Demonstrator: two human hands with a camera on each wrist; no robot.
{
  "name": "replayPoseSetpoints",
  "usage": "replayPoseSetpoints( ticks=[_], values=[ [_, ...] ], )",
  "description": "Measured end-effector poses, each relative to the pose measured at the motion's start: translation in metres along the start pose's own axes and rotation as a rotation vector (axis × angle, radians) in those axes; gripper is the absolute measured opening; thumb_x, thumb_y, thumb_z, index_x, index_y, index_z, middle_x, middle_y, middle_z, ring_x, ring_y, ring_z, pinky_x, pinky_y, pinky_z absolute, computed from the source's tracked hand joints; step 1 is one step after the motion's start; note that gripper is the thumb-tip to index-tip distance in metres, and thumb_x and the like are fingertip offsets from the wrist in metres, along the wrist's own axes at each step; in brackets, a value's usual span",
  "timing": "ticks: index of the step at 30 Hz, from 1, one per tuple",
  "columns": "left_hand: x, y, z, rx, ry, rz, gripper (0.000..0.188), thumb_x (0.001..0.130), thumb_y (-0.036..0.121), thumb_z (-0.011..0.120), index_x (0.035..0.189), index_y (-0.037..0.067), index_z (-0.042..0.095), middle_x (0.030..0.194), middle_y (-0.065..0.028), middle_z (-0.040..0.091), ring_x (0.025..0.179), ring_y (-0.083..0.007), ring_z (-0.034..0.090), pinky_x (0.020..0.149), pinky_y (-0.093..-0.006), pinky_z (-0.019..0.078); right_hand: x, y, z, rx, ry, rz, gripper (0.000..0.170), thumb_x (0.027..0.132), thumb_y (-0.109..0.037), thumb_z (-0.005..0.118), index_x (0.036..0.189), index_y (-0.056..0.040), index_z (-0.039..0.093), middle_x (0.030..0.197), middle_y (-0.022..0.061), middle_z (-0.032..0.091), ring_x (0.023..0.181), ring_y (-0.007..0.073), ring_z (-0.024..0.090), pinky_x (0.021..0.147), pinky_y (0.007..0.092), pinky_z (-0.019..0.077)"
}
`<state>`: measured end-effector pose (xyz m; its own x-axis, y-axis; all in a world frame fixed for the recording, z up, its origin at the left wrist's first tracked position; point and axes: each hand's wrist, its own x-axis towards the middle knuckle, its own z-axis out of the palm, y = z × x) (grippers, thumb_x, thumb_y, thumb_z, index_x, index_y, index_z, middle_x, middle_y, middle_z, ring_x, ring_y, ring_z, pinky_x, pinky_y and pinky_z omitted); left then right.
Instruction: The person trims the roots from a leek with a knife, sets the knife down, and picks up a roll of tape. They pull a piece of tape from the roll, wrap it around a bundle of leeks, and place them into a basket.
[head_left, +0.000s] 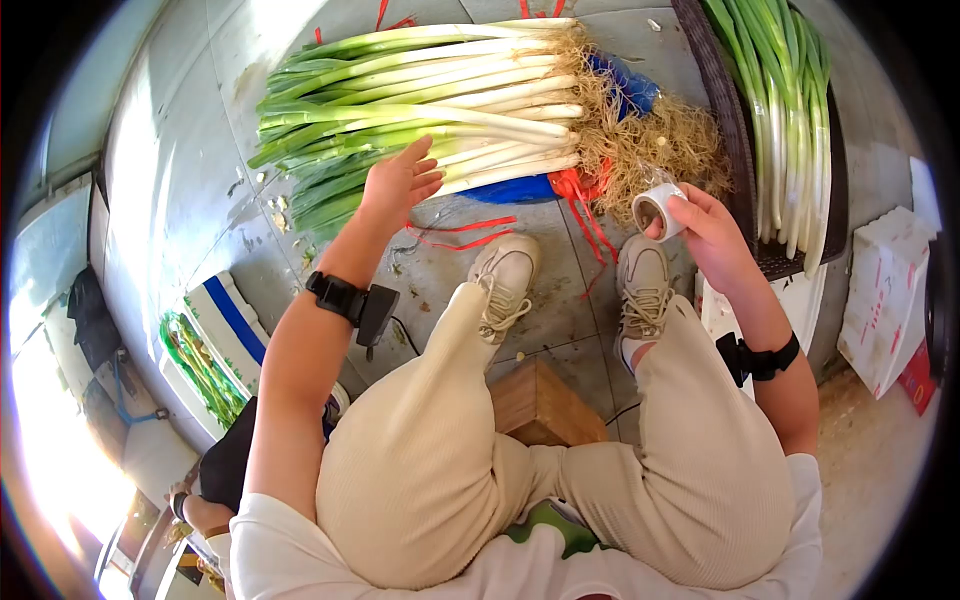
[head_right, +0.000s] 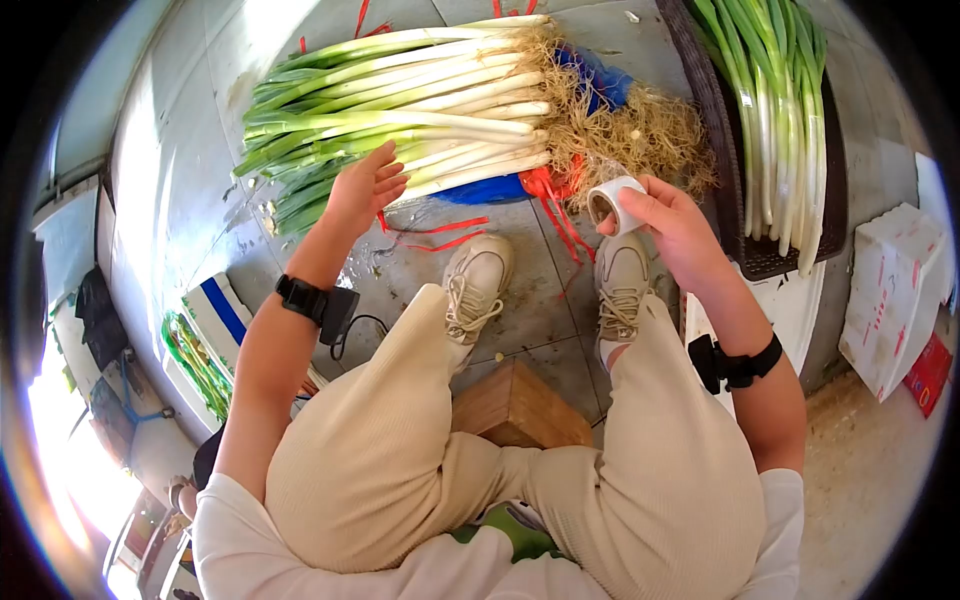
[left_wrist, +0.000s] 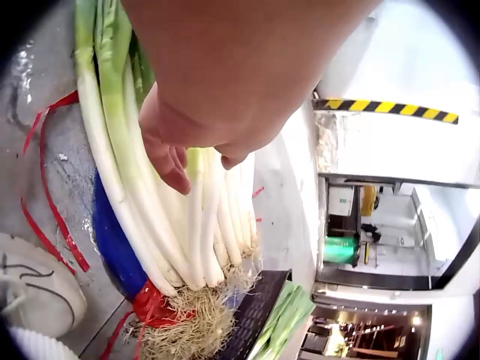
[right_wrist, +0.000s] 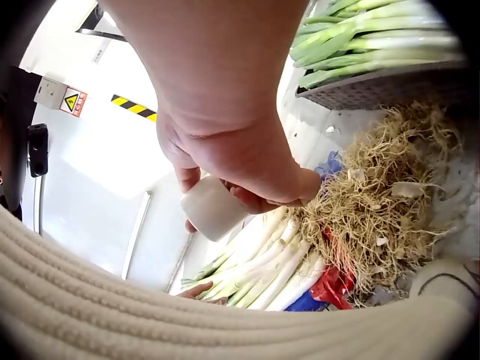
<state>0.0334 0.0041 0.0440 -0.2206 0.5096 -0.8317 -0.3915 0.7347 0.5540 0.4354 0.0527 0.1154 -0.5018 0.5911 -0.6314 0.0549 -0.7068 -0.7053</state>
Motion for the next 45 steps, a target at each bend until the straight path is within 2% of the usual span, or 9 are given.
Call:
replayPoseSetpoints(
  ticks=[7,9,10,14,16,22,32,39,45],
  values=[
    [0.044,-0.003,0.013,-0.362,0.109,0.029,0.086,0.083,0.034,0.081,0.144,-0.001,0.031,0.136,-0.0198,0.041,0.11,-0.0299,0.054,0.086,-0.0361,0.0548,0.005,0.001,0.006,0.012,-0.004,0.022,0.025,0.097,-0.027,0.061,0.107,-0.0046,0.06,0.091,0.0089,0.07,0.084,0.0141,0.066,0.077,0.0292,0.0519],
    [0.05,-0.003,0.021,-0.371,0.21,-0.038,0.08,0.082,0.034,0.083,0.14,0.006,0.037,0.129,-0.0169,0.041,0.11,-0.0317,0.052,0.084,-0.0366,0.0538,0.005,0.0,0.005,-0.001,-0.014,0.019,0.027,0.098,-0.027,0.059,0.111,-0.0038,0.06,0.091,0.007,0.069,0.085,0.0137,0.066,0.081,0.029,0.05],
    [0.051,-0.003,0.026,-0.391,0.29,-0.038,0.077,0.077,0.037,0.085,0.133,0.0,0.046,0.129,-0.018,0.046,0.102,-0.0323,0.056,0.077,-0.0364,0.0536,0.005,0.0,0.004,-0.012,-0.022,0.021,0.029,0.1,-0.028,0.056,0.115,-0.003,0.06,0.091,0.0051,0.068,0.086,0.0132,0.065,0.085,0.0287,0.048],
    [0.058,0.005,0.033,-0.347,0.361,-0.089,0.078,0.077,0.037,0.086,0.133,0.001,0.046,0.127,-0.0171,0.047,0.097,-0.0303,0.055,0.077,-0.0371,0.0531,0.002,0.001,0.005,-0.031,-0.009,0.024,0.028,0.099,-0.027,0.057,0.114,-0.0035,0.06,0.092,0.0048,0.068,0.086,0.0128,0.065,0.084,0.029,0.0484],
    [0.066,0.004,0.034,-0.413,0.37,-0.111,0.079,0.075,0.038,0.087,0.132,0.001,0.047,0.125,-0.0158,0.046,0.094,-0.0273,0.053,0.077,-0.0363,0.0522,-0.001,0.001,0.004,-0.035,0.027,0.019,0.024,0.095,-0.027,0.063,0.107,-0.0056,0.061,0.089,0.0092,0.071,0.077,0.0134,0.066,0.071,0.0287,0.053],
    [0.074,-0.002,0.028,-0.413,0.276,-0.066,0.06,0.076,0.035,0.087,0.115,0.008,0.05,0.097,-0.007,0.045,0.085,-0.0208,0.05,0.07,-0.0305,0.0506,-0.008,0.004,-0.001,0.011,0.026,0.001,0.023,0.095,-0.025,0.064,0.105,-0.005,0.061,0.089,0.0099,0.071,0.077,0.014,0.067,0.072,0.0296,0.0536],
    [0.067,0.022,0.064,-0.41,0.452,-0.033,0.052,0.076,0.03,0.087,0.109,0.007,0.055,0.096,-0.0086,0.051,0.079,-0.021,0.053,0.063,-0.0323,0.0502,-0.013,0.004,-0.007,-0.007,0.023,0.004,0.024,0.094,-0.027,0.066,0.103,-0.005,0.06,0.088,0.0095,0.071,0.078,0.0146,0.067,0.074,0.0301,0.0538],
    [0.047,0.027,0.078,-0.578,0.456,0.089,0.024,0.085,0.013,0.064,0.101,-0.001,0.054,0.106,-0.0136,0.052,0.097,-0.0283,0.058,0.077,-0.0383,0.0538,-0.014,0.006,-0.014,0.012,0.021,-0.002,0.025,0.094,-0.027,0.065,0.105,-0.0046,0.061,0.088,0.0095,0.071,0.079,0.0153,0.068,0.075,0.0305,0.0535],
    [-0.007,0.028,0.091,-0.9,0.239,0.241,0.017,0.087,0.005,0.051,0.099,-0.003,0.042,0.106,-0.0148,0.044,0.097,-0.0276,0.054,0.087,-0.0438,0.0559,-0.021,0.001,-0.025,0.011,0.012,-0.066,0.025,0.095,-0.024,0.062,0.108,-0.0034,0.06,0.092,0.0071,0.069,0.085,0.0144,0.066,0.083,0.0309,0.05]
  ],
)
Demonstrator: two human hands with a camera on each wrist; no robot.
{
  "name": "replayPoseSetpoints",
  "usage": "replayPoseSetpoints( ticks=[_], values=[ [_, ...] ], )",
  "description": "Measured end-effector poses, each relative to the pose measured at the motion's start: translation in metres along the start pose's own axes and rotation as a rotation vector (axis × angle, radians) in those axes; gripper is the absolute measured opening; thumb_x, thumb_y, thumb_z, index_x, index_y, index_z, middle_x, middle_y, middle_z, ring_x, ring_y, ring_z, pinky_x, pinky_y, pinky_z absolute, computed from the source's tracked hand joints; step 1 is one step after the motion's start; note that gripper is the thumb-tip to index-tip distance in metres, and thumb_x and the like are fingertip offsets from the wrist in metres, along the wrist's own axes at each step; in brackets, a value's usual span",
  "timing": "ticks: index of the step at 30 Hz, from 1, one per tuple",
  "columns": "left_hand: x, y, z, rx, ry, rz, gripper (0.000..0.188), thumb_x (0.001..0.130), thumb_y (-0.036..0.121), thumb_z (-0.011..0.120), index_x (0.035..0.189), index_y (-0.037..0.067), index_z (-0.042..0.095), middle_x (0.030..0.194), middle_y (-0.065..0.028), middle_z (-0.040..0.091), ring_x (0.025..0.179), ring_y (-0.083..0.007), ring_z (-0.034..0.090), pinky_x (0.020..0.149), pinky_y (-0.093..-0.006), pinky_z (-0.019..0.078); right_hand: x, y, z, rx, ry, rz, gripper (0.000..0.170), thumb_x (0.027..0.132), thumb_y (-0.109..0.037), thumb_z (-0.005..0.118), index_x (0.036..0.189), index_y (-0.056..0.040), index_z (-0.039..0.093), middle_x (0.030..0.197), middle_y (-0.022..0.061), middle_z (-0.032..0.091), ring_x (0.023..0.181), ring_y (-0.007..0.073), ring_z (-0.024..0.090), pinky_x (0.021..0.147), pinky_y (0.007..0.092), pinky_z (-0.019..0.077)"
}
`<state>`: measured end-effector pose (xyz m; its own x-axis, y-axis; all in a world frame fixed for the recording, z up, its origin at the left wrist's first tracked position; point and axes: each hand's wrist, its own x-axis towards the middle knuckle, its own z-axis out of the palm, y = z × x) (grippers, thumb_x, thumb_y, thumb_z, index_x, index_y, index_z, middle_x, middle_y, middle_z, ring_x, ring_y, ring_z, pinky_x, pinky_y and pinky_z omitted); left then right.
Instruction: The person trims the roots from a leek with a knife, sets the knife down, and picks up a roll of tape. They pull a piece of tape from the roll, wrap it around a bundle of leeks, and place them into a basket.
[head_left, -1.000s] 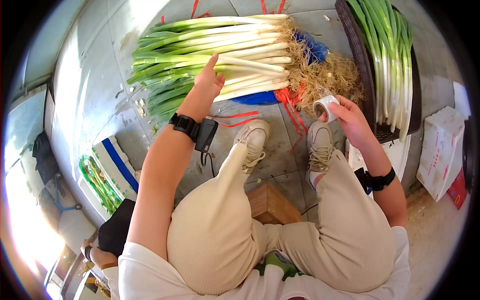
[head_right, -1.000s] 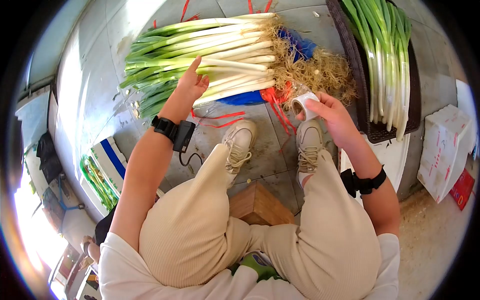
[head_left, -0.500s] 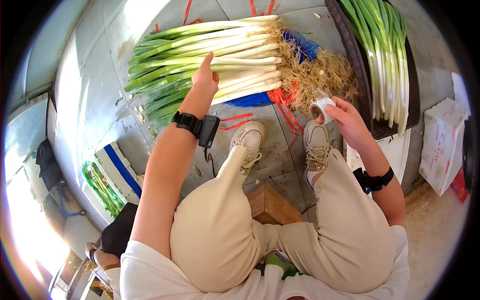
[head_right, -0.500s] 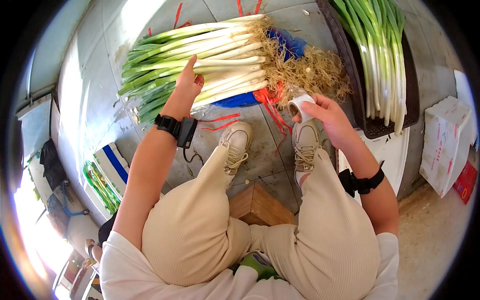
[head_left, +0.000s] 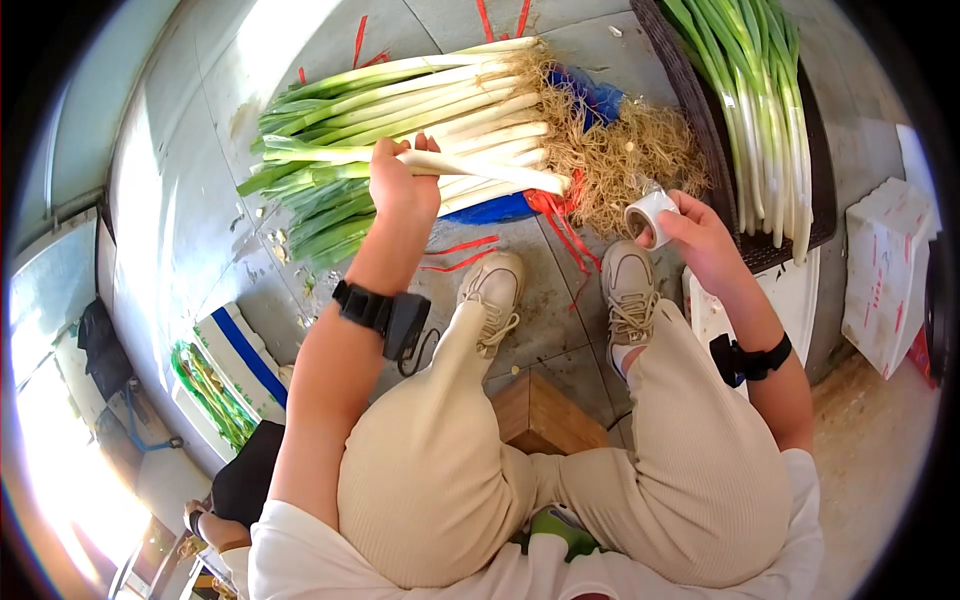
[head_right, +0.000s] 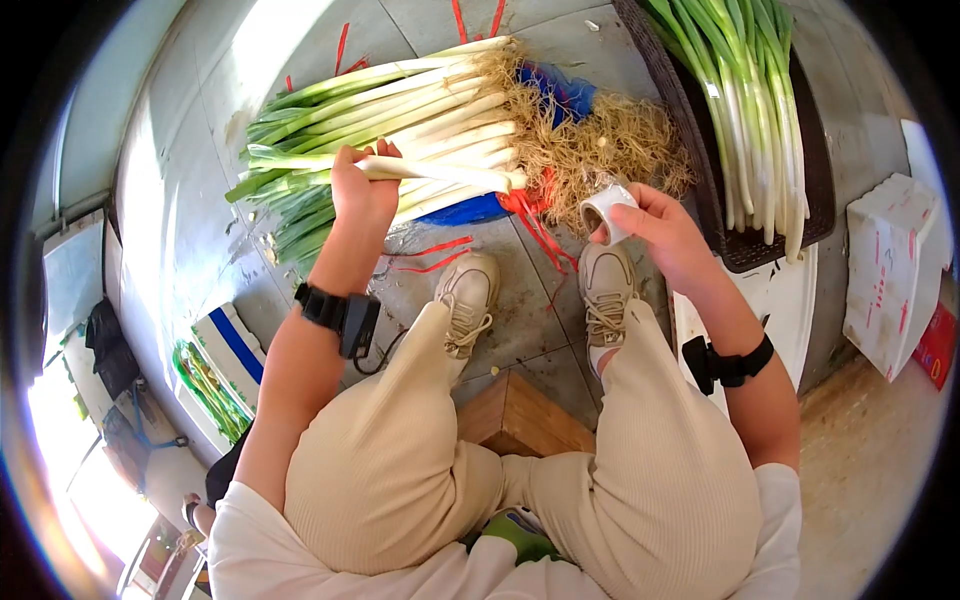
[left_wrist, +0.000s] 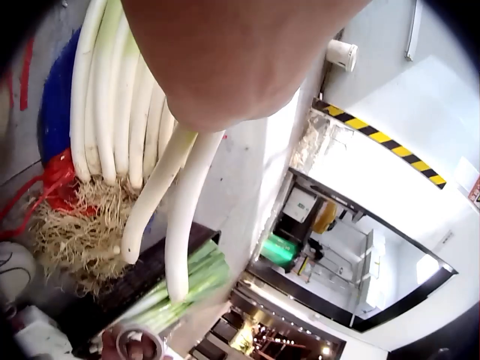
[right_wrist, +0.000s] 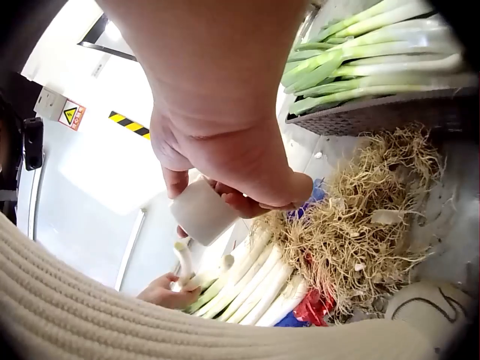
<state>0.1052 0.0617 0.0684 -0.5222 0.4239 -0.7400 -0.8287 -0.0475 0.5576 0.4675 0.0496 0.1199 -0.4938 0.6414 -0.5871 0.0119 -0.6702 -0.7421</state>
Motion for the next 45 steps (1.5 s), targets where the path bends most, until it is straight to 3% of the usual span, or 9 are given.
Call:
replayPoseSetpoints(
  ticks=[6,13,18,21,24,28,33,38,45],
  values=[
    [-0.04,-0.003,0.006,-0.039,-0.273,-0.22,0.032,0.086,0.0,0.051,0.115,0.001,0.037,0.104,-0.0121,0.047,0.097,-0.0257,0.054,0.091,-0.0437,0.0524,-0.002,-0.003,-0.012,-0.035,-0.017,-0.08,0.031,0.095,-0.024,0.061,0.116,-0.0013,0.059,0.094,0.005,0.066,0.087,0.0135,0.063,0.085,0.0306,0.0477],
    [-0.057,-0.004,0.043,0.454,-0.781,0.015,0.04,0.088,-0.006,0.057,0.123,0.004,0.039,0.109,-0.0179,0.061,0.086,-0.0274,0.066,0.082,-0.0417,0.0571,-0.003,-0.011,-0.024,-0.019,0.013,-0.188,0.026,0.095,-0.024,0.064,0.11,-0.0034,0.061,0.097,0.0058,0.068,0.09,0.014,0.066,0.085,0.0302,0.0486],
    [-0.05,-0.008,0.059,0.61,-0.99,0.082,0.045,0.095,0.002,0.06,0.133,0.0,0.035,0.117,-0.0223,0.06,0.096,-0.0343,0.069,0.083,-0.0486,0.0613,0.002,-0.009,-0.027,0.051,0.063,-0.28,0.023,0.098,-0.025,0.06,0.111,-0.0059,0.058,0.101,0.0077,0.069,0.087,0.0103,0.063,0.081,0.0288,0.0491],
    [-0.054,-0.01,0.07,0.655,-1.016,0.155,0.047,0.097,0.004,0.058,0.136,0.0,0.033,0.117,-0.0229,0.059,0.096,-0.0343,0.069,0.082,-0.0491,0.0614,0.003,-0.016,-0.026,0.167,0.064,-0.222,0.021,0.101,-0.027,0.055,0.111,-0.0089,0.053,0.11,0.0116,0.07,0.066,0.0032,0.048,0.067,0.0239,0.0493],
    [-0.056,-0.012,0.079,0.653,-1.045,0.182,0.047,0.098,0.005,0.057,0.137,0.0,0.032,0.117,-0.0227,0.058,0.097,-0.0342,0.068,0.083,-0.0493,0.0613,0.005,-0.024,-0.012,0.111,0.128,-0.235,0.022,0.102,-0.028,0.054,0.112,-0.0084,0.052,0.108,0.0104,0.07,0.066,0.0034,0.052,0.064,0.0236,0.0507],
    [-0.063,-0.019,0.089,0.67,-1.058,0.192,0.042,0.099,0.007,0.055,0.133,-0.002,0.032,0.119,-0.0233,0.056,0.101,-0.0354,0.067,0.086,-0.0501,0.0609,0.022,-0.019,0.008,0.139,0.15,-0.289,0.031,0.102,-0.027,0.053,0.121,-0.0028,0.05,0.121,0.0141,0.064,0.099,0.0192,0.068,0.079,0.0295,0.0573],
    [-0.08,-0.029,0.1,0.621,-1.023,0.139,0.028,0.099,0.01,0.058,0.119,-0.005,0.045,0.116,-0.0194,0.057,0.097,-0.0323,0.068,0.085,-0.0439,0.0616,0.04,-0.007,0.02,-0.01,0.071,-0.386,0.06,0.09,-0.01,0.069,0.137,-0.0001,0.033,0.139,0.0159,0.051,0.132,0.028,0.05,0.105,0.0386,0.0476],
    [-0.077,-0.038,0.102,0.667,-0.947,0.021,0.027,0.098,0.01,0.059,0.12,-0.004,0.049,0.106,-0.02,0.061,0.095,-0.0277,0.067,0.075,-0.0372,0.0602,0.036,-0.01,0.039,-0.073,0.04,-0.318,0.067,0.083,-0.002,0.075,0.137,0.0001,0.034,0.137,0.0159,0.053,0.127,0.0255,0.054,0.103,0.0383,0.0479],
    [-0.076,-0.034,0.108,0.503,-0.992,-0.136,0.032,0.1,0.007,0.044,0.13,-0.002,0.042,0.113,-0.0171,0.059,0.108,-0.0293,0.062,0.089,-0.0419,0.0531,0.035,-0.018,0.043,-0.064,0.08,-0.309,0.059,0.083,0.002,0.074,0.13,0.0027,0.039,0.125,0.0161,0.06,0.111,0.0224,0.065,0.096,0.0352,0.0532]
  ],
)
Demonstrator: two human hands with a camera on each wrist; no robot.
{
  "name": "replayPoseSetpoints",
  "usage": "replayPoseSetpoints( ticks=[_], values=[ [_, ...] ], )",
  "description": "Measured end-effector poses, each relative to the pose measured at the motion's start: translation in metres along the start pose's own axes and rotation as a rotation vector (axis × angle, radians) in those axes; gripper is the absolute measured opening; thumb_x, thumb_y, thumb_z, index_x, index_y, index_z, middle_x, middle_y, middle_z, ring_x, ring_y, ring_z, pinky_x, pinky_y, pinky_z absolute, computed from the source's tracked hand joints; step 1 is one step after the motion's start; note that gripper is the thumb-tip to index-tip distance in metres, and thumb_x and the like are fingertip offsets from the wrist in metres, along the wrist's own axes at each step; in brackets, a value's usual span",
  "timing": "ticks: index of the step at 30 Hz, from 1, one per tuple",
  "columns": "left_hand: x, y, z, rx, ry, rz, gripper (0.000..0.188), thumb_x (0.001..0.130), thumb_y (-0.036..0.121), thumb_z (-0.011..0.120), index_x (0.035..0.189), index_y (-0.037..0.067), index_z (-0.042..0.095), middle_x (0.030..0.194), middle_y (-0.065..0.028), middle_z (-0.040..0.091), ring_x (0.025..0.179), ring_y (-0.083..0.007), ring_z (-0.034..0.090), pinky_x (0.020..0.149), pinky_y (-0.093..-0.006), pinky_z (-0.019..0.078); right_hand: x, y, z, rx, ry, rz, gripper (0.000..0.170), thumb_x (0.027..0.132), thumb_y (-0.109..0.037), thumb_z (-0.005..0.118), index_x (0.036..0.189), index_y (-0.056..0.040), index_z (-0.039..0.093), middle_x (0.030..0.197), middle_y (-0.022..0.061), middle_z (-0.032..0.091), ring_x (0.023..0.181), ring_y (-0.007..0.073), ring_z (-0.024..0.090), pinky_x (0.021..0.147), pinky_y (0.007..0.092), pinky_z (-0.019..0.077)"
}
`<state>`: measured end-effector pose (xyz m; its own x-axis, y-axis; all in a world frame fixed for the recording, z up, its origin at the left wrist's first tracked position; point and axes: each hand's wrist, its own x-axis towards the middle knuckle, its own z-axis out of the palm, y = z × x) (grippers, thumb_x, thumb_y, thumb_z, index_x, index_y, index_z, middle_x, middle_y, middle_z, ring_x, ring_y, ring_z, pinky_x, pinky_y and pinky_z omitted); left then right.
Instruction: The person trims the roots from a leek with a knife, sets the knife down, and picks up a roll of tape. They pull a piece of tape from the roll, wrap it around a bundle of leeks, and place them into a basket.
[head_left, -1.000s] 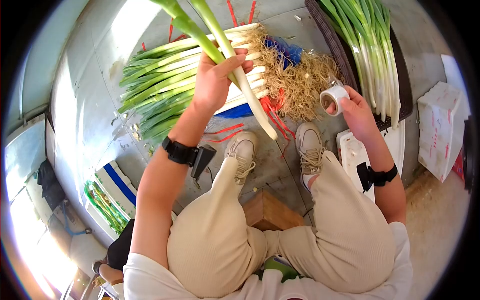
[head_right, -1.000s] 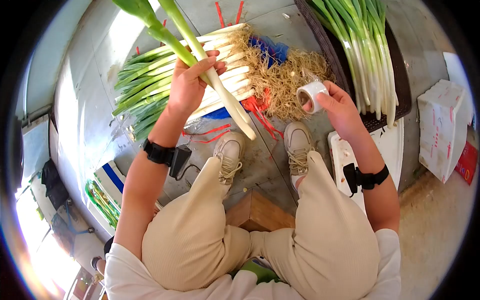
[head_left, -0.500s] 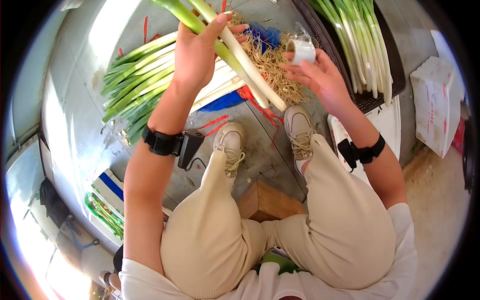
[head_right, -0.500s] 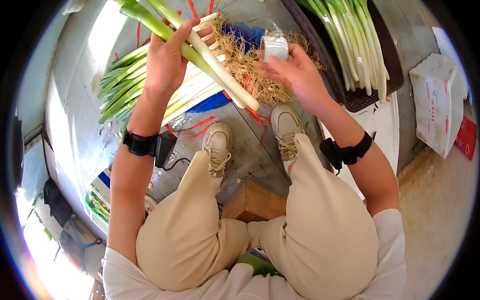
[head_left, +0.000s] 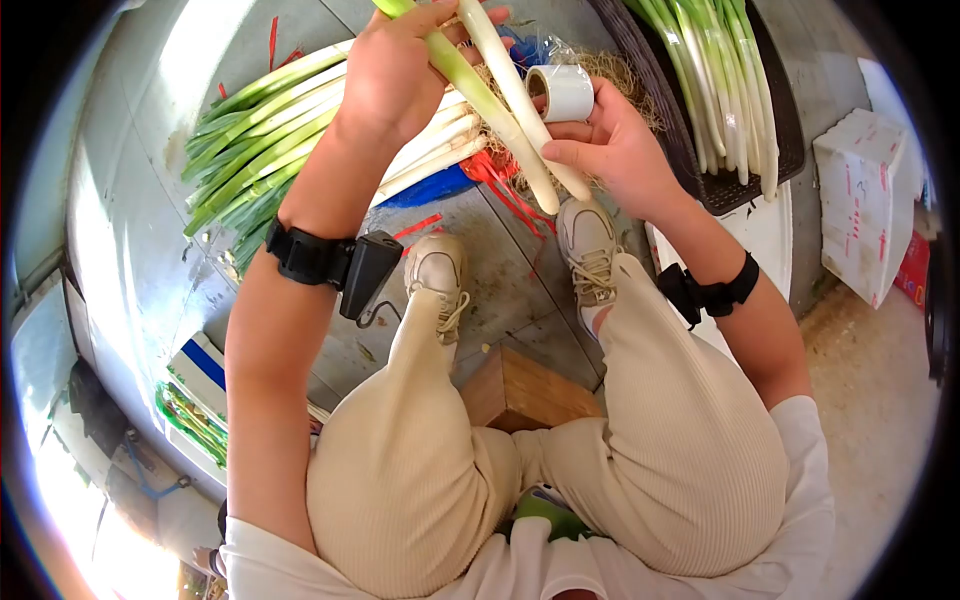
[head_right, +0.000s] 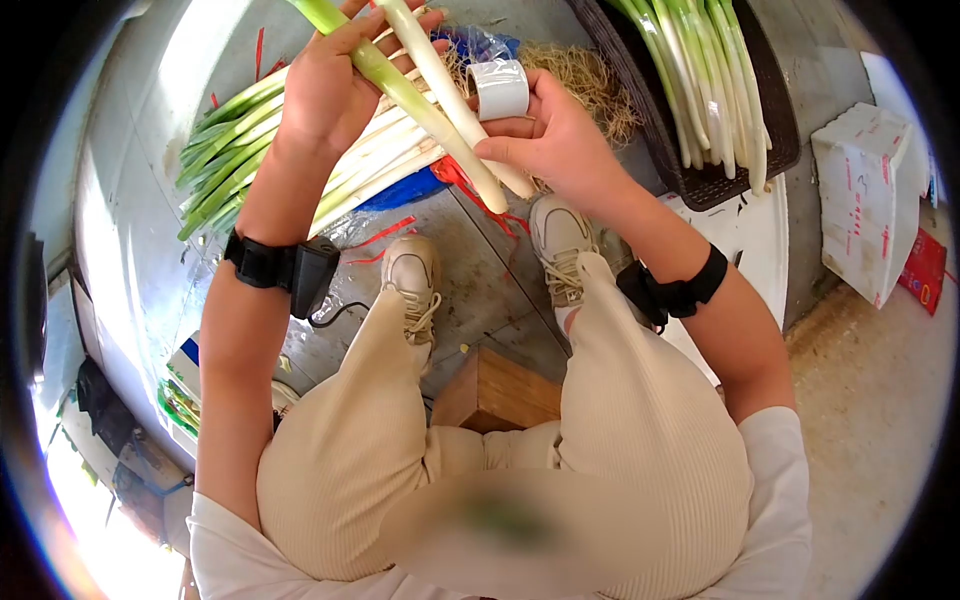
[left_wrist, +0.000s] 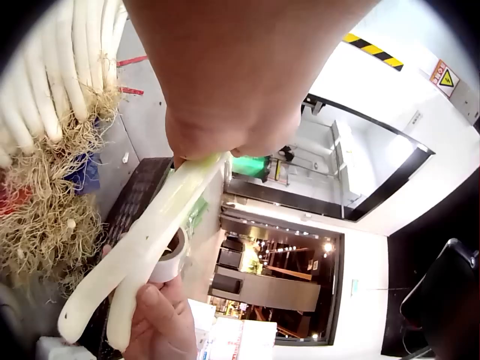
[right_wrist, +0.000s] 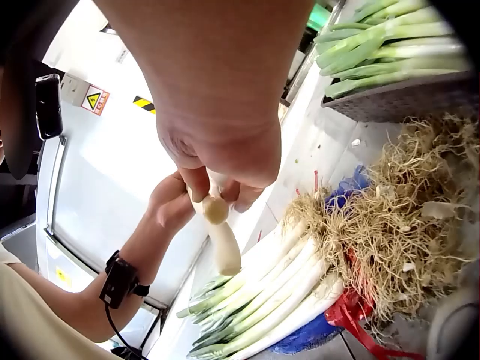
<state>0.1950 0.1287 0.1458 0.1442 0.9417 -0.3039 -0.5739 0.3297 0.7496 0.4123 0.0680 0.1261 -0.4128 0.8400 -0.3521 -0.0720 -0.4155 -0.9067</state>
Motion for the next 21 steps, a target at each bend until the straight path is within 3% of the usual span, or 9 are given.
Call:
replayPoseSetpoints(
  ticks=[1,2,5,9,12,14,21],
  values=[
    [0.0,0.001,-0.001,-0.034,-0.035,-0.01,0.035,0.1,0.007,0.042,0.134,-0.001,0.039,0.113,-0.0165,0.059,0.111,-0.0291,0.061,0.091,-0.0416,0.0515,0.001,0.001,-0.001,0.008,-0.007,-0.014,0.059,0.083,0.002,0.073,0.131,0.0024,0.038,0.125,0.0159,0.06,0.111,0.0222,0.065,0.095,0.0349,0.0535],
    [0.0,0.001,-0.001,-0.089,-0.045,-0.028,0.044,0.097,0.004,0.038,0.14,0.001,0.034,0.112,-0.0167,0.059,0.103,-0.0273,0.061,0.085,-0.0381,0.0513,0.001,0.001,-0.002,0.006,-0.006,-0.01,0.059,0.083,0.002,0.073,0.131,0.0024,0.038,0.125,0.0159,0.06,0.111,0.0222,0.065,0.095,0.0349,0.0535],
    [0.013,-0.01,-0.032,-0.224,-0.185,-0.112,0.045,0.094,0.005,0.037,0.139,-0.002,0.036,0.112,-0.0173,0.06,0.095,-0.0263,0.06,0.08,-0.0366,0.0504,0.003,0.002,-0.004,0.004,-0.039,-0.021,0.06,0.084,0.003,0.071,0.134,0.0022,0.037,0.125,0.0155,0.06,0.109,0.0222,0.066,0.094,0.0341,0.0538],
    [0.009,-0.001,-0.026,-0.248,-0.272,-0.235,0.044,0.092,0.006,0.036,0.134,-0.006,0.041,0.113,-0.0185,0.061,0.092,-0.0261,0.058,0.077,-0.0361,0.0494,0.001,0.001,-0.002,0.015,-0.077,-0.025,0.057,0.084,0.004,0.07,0.132,0.0021,0.038,0.125,0.0146,0.06,0.109,0.0221,0.066,0.093,0.0339,0.0539],
    [0.003,-0.001,-0.011,-0.263,-0.174,-0.218,0.039,0.094,0.009,0.034,0.127,-0.008,0.047,0.115,-0.0186,0.06,0.095,-0.0265,0.059,0.081,-0.0387,0.0505,0.0,0.002,-0.001,0.019,-0.09,-0.006,0.056,0.084,0.004,0.07,0.131,0.002,0.039,0.125,0.0141,0.06,0.108,0.022,0.066,0.094,0.034,0.0537],
    [0.008,-0.007,-0.006,-0.15,0.055,-0.173,0.035,0.101,0.017,0.036,0.125,-0.005,0.049,0.118,-0.0179,0.06,0.098,-0.0265,0.059,0.085,-0.0392,0.0513,0.0,0.004,0.0,0.031,-0.095,0.003,0.056,0.084,0.003,0.07,0.13,0.0019,0.039,0.125,0.0139,0.06,0.109,0.0219,0.066,0.094,0.034,0.0535],
    [0.006,-0.024,-0.023,0.094,0.034,0.005,0.036,0.103,0.031,0.054,0.12,-0.001,0.055,0.104,-0.0099,0.063,0.09,-0.0211,0.061,0.08,-0.0358,0.0537,0.0,0.013,0.001,0.011,-0.058,0.011,0.055,0.085,0.002,0.069,0.132,-0.0001,0.041,0.126,0.0118,0.06,0.11,0.0197,0.065,0.094,0.0347,0.0531]
  ],
)
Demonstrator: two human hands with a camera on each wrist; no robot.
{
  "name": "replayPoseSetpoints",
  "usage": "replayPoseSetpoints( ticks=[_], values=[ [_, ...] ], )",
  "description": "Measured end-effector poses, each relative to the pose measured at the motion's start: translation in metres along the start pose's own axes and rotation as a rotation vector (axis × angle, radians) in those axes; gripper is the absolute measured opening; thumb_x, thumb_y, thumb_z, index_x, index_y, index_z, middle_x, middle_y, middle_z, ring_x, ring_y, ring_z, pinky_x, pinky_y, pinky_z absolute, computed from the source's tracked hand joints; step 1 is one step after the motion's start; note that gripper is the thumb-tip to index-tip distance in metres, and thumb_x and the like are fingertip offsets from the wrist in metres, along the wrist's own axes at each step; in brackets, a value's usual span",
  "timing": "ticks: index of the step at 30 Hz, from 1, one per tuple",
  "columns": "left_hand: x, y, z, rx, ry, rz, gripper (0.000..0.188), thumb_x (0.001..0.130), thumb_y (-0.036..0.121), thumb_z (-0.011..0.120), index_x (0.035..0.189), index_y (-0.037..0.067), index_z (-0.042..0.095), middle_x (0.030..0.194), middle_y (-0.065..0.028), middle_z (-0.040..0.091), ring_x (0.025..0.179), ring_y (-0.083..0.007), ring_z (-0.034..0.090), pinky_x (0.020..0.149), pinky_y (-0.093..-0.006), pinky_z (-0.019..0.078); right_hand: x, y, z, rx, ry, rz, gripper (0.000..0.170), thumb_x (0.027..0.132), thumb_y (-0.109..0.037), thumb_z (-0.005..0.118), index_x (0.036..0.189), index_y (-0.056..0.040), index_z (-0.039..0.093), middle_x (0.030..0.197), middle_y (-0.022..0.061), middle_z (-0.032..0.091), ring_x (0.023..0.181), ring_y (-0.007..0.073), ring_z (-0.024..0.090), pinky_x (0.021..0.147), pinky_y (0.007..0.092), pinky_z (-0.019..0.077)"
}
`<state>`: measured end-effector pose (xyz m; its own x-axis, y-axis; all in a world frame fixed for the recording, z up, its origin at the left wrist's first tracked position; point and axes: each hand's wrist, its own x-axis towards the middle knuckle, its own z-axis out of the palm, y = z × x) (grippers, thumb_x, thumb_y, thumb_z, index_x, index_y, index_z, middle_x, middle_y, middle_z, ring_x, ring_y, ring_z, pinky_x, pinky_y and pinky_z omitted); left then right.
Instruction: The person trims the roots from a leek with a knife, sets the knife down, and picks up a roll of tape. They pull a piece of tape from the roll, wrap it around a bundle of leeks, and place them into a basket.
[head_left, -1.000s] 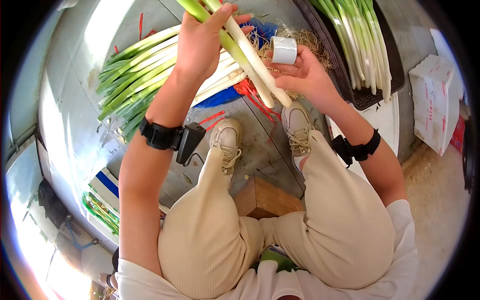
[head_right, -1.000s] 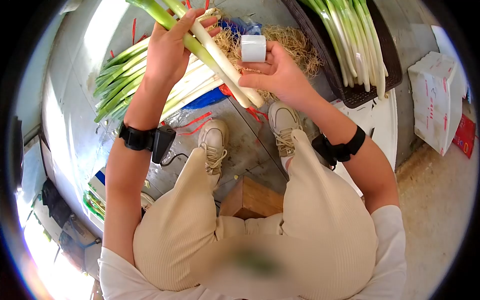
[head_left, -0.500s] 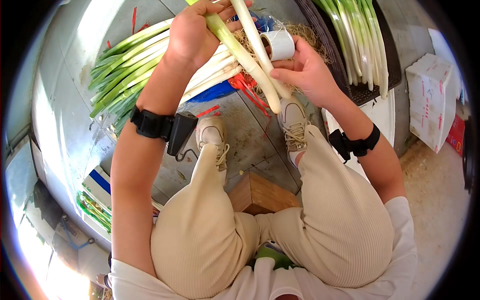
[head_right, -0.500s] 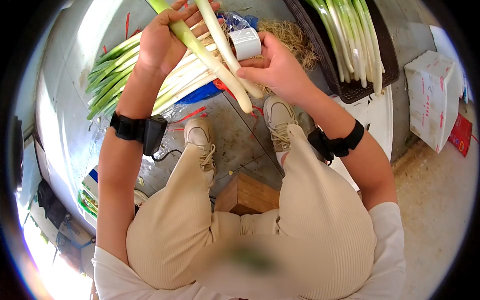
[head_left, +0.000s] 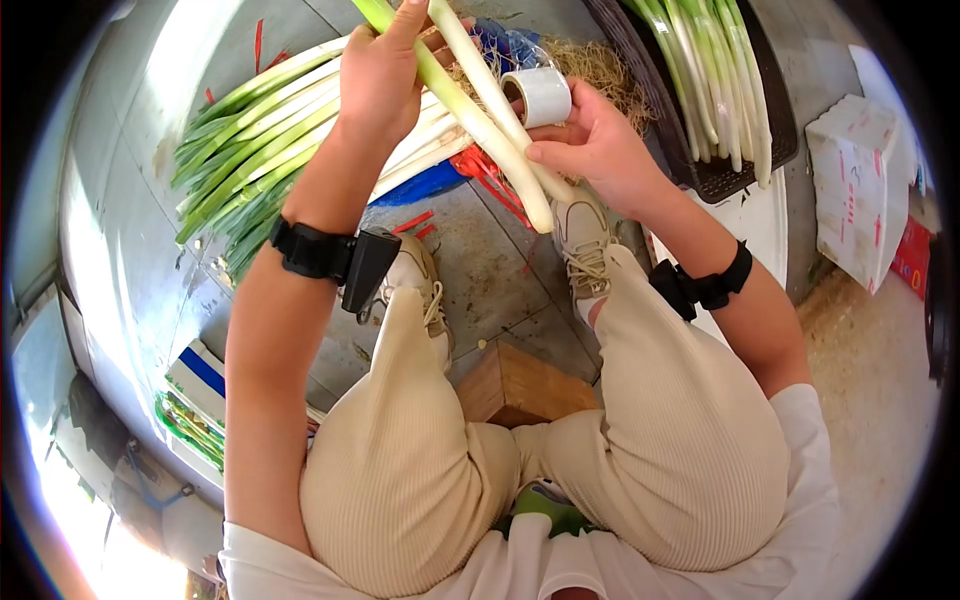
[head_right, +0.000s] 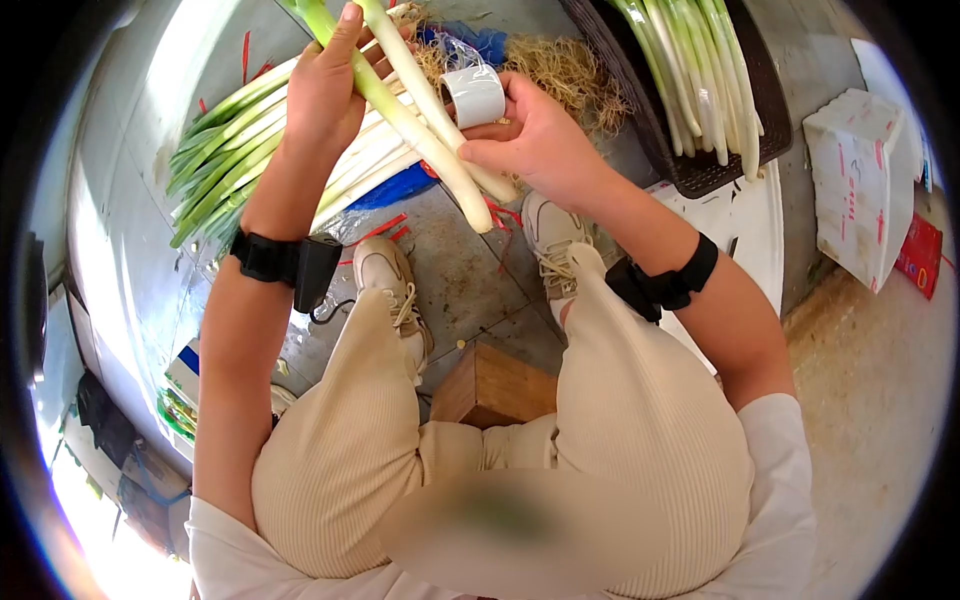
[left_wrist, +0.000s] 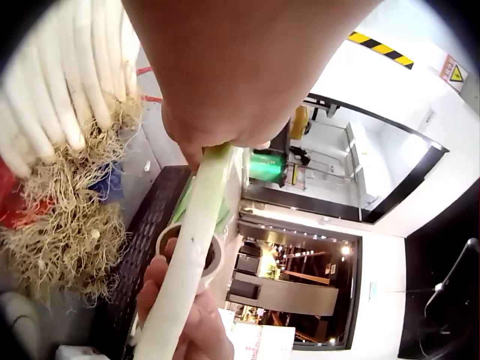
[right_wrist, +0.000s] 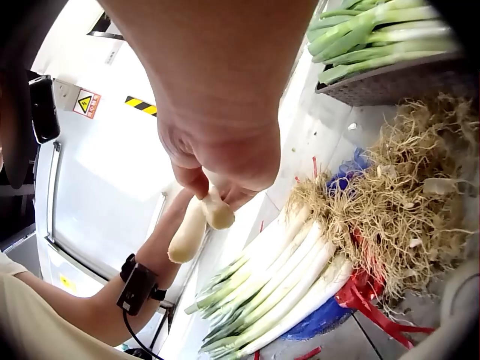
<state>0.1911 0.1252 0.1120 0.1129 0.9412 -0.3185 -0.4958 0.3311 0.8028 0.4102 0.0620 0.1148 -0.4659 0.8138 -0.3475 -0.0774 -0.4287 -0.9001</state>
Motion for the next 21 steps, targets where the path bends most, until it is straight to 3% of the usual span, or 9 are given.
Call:
replayPoseSetpoints(
  ticks=[3,5,6,8,12,15,17,18,21],
  values=[
    [-0.005,-0.005,-0.003,0.04,0.137,0.029,0.032,0.103,0.031,0.054,0.114,0.001,0.056,0.096,-0.0073,0.063,0.084,-0.0199,0.062,0.074,-0.0355,0.0545,0.002,0.003,0.005,0.019,-0.01,0.004,0.055,0.084,0.002,0.069,0.132,-0.0004,0.042,0.124,0.0114,0.061,0.109,0.0188,0.065,0.094,0.0343,0.0532],
    [-0.006,-0.008,-0.009,0.269,0.253,0.027,0.036,0.102,0.035,0.053,0.114,0.001,0.055,0.095,-0.01,0.063,0.081,-0.0211,0.062,0.07,-0.0353,0.0552,0.001,0.004,0.006,0.024,-0.006,0.009,0.055,0.082,0.001,0.072,0.13,-0.0002,0.044,0.121,0.0115,0.063,0.107,0.0178,0.066,0.092,0.0329,0.0534],
    [-0.004,-0.01,-0.014,0.27,0.252,0.027,0.036,0.102,0.035,0.053,0.114,0.001,0.055,0.095,-0.01,0.063,0.081,-0.0211,0.062,0.07,-0.0353,0.0552,0.0,0.004,0.006,0.014,-0.02,0.031,0.055,0.084,0.002,0.069,0.132,-0.0006,0.043,0.123,0.0109,0.062,0.109,0.0188,0.065,0.095,0.0343,0.0523],
    [0.001,-0.013,-0.023,0.237,0.301,0.101,0.027,0.098,0.017,0.062,0.112,-0.004,0.052,0.107,-0.0151,0.059,0.085,-0.0249,0.066,0.082,-0.0367,0.0613,0.0,0.004,0.008,0.005,-0.034,0.052,0.055,0.086,0.003,0.067,0.135,-0.0011,0.042,0.125,0.0103,0.061,0.111,0.0198,0.064,0.099,0.0358,0.0512],
    [0.007,-0.019,-0.037,0.124,0.303,0.127,0.029,0.097,0.022,0.066,0.106,-0.003,0.058,0.099,-0.0114,0.059,0.078,-0.0196,0.062,0.079,-0.0319,0.0597,0.002,0.002,0.008,0.002,-0.002,0.024,0.053,0.085,0.001,0.068,0.132,-0.0008,0.044,0.122,0.0106,0.062,0.109,0.0191,0.065,0.097,0.0348,0.052],
    [0.008,-0.022,-0.036,-0.022,0.298,0.091,0.033,0.1,0.024,0.061,0.113,-0.005,0.054,0.107,-0.0148,0.058,0.093,-0.0237,0.063,0.088,-0.036,0.0571,0.002,0.0,0.008,0.042,0.006,0.036,0.051,0.084,0.0,0.071,0.128,-0.0004,0.046,0.12,0.0106,0.063,0.108,0.0186,0.065,0.094,0.0334,0.053],
    [0.002,-0.025,-0.021,-0.139,0.308,0.081,0.038,0.104,0.029,0.049,0.123,-0.004,0.046,0.119,-0.0189,0.055,0.109,-0.0296,0.059,0.098,-0.0428,0.0516,0.002,0.001,0.008,0.079,0.011,0.045,0.051,0.083,0.0,0.071,0.128,-0.0006,0.046,0.12,0.0103,0.063,0.108,0.0184,0.065,0.094,0.0334,0.053],
    [0.001,-0.026,-0.017,-0.138,0.309,0.079,0.038,0.104,0.029,0.049,0.123,-0.004,0.046,0.119,-0.0189,0.055,0.109,-0.0296,0.059,0.098,-0.0428,0.0516,0.003,0.004,0.007,0.078,0.011,0.035,0.052,0.083,-0.001,0.071,0.128,-0.0009,0.046,0.12,0.0099,0.063,0.109,0.0183,0.065,0.094,0.0334,0.0531],
    [-0.003,-0.026,-0.004,-0.147,0.268,-0.008,0.042,0.108,0.033,0.031,0.132,-0.001,0.038,0.128,-0.0225,0.051,0.117,-0.0364,0.055,0.105,-0.0493,0.0456,0.003,0.009,0.006,0.056,0.004,0.03,0.052,0.083,-0.001,0.071,0.128,-0.0012,0.046,0.12,0.0095,0.062,0.11,0.0181,0.064,0.094,0.0332,0.0533]
  ],
)
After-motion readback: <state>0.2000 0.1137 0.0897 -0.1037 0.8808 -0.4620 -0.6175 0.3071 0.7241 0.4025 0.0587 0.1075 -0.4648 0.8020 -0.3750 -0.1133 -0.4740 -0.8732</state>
